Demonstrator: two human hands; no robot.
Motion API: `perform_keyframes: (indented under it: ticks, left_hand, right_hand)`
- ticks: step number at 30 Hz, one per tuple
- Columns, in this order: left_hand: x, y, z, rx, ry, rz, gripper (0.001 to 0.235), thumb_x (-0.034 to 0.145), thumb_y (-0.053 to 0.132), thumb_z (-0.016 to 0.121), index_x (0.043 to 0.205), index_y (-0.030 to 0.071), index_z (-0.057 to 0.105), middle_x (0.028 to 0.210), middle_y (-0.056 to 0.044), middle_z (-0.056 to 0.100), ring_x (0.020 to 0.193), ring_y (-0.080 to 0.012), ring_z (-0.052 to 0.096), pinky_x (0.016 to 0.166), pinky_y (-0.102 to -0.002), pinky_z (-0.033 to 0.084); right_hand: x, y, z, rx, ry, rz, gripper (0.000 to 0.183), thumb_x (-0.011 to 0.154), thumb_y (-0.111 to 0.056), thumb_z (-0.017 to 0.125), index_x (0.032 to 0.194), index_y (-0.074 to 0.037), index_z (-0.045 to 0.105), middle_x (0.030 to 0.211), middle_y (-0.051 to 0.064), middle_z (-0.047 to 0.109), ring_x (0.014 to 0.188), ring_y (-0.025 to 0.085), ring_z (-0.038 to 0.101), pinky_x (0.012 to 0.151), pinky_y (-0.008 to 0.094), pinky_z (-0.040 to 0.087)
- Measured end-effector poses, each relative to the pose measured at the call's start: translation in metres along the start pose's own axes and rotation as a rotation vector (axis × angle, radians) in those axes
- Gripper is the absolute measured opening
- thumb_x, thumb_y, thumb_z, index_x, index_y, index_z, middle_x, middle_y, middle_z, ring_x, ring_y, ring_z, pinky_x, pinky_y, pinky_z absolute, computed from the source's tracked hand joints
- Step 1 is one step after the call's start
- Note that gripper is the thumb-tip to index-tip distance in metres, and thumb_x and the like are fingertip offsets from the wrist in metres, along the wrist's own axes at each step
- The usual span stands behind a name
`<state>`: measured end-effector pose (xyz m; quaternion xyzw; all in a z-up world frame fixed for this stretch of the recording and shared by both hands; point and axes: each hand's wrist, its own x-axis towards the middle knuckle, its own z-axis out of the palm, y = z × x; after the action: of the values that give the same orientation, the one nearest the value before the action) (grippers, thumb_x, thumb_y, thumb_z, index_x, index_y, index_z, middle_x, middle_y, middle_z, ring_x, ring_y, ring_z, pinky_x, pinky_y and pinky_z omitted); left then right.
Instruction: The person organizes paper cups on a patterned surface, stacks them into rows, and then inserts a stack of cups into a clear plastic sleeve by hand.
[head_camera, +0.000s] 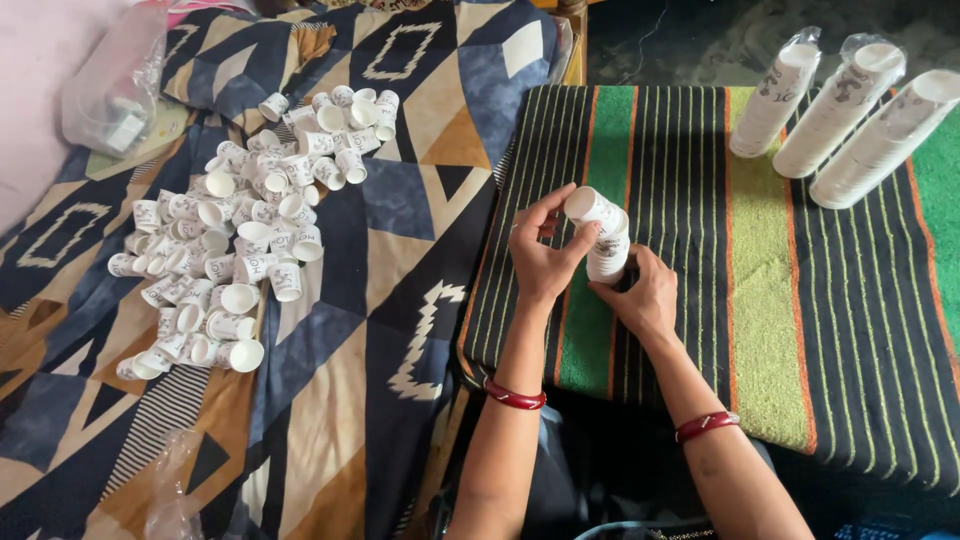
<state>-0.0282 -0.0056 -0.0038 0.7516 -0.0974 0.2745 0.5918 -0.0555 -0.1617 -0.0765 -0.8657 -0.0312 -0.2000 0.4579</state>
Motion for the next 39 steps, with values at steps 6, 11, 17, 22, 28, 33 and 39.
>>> perform_keyframes:
  ticks: [6,11,17,22,28,33,39]
  left_hand:
    - [0.001,0.011,0.001,0.07,-0.05,0.101,0.052,0.077,0.022,0.087,0.127,0.015,0.073,0.114,-0.001,0.073,0.102,-0.0137,0.063,0.083,-0.03,0.05]
    - [0.004,0.02,-0.001,0.111,-0.107,0.141,0.052,0.077,0.021,0.086,0.127,0.014,0.073,0.113,-0.003,0.075,0.105,-0.0181,0.064,0.093,-0.035,0.05]
    - [0.005,0.019,-0.001,0.149,-0.125,0.214,0.052,0.077,0.02,0.086,0.127,0.015,0.073,0.117,-0.005,0.075,0.111,-0.022,0.068,0.105,-0.038,0.048]
    - [0.004,0.014,0.0,0.132,-0.158,0.255,0.052,0.079,0.02,0.084,0.129,0.016,0.071,0.12,-0.005,0.075,0.112,-0.0218,0.068,0.106,-0.038,0.048]
    - [0.003,0.003,0.004,0.187,-0.203,0.244,0.054,0.075,0.02,0.085,0.127,0.019,0.072,0.114,-0.002,0.075,0.106,-0.0215,0.067,0.1,-0.038,0.051]
    - [0.005,0.005,0.004,0.205,-0.214,0.245,0.052,0.073,0.02,0.085,0.124,0.019,0.073,0.111,-0.003,0.076,0.105,-0.0214,0.068,0.1,-0.039,0.052]
    - [0.006,0.004,0.003,0.166,-0.208,0.227,0.051,0.074,0.021,0.087,0.122,0.018,0.073,0.112,-0.003,0.076,0.107,-0.0214,0.069,0.101,-0.038,0.053]
  right_hand:
    - [0.001,-0.002,0.0,-0.024,0.017,-0.038,0.057,0.061,-0.021,0.096,0.106,-0.001,0.068,0.095,0.015,0.074,0.087,0.032,0.073,0.078,0.042,0.057]
    - [0.001,0.0,0.001,-0.013,0.024,-0.049,0.054,0.063,-0.02,0.095,0.106,-0.001,0.069,0.095,0.015,0.074,0.087,0.031,0.073,0.078,0.042,0.057]
    - [0.001,-0.006,-0.002,-0.01,0.028,-0.061,0.052,0.065,-0.02,0.094,0.105,-0.001,0.068,0.095,0.015,0.074,0.086,0.031,0.074,0.078,0.042,0.057]
    - [0.001,-0.003,-0.001,-0.035,0.021,-0.061,0.055,0.064,-0.022,0.095,0.107,0.0,0.068,0.097,0.015,0.074,0.087,0.031,0.074,0.079,0.043,0.057]
    - [0.001,-0.004,-0.001,-0.035,-0.01,-0.026,0.055,0.065,-0.025,0.095,0.106,0.0,0.068,0.097,0.014,0.074,0.088,0.03,0.073,0.08,0.043,0.057]
    - [0.001,-0.002,0.0,-0.058,0.005,-0.056,0.055,0.065,-0.026,0.096,0.104,0.0,0.067,0.096,0.015,0.073,0.087,0.032,0.072,0.079,0.044,0.056]
    - [0.0,0.0,0.0,-0.045,0.001,-0.076,0.051,0.068,-0.023,0.095,0.105,0.0,0.067,0.097,0.015,0.073,0.089,0.032,0.072,0.08,0.043,0.056]
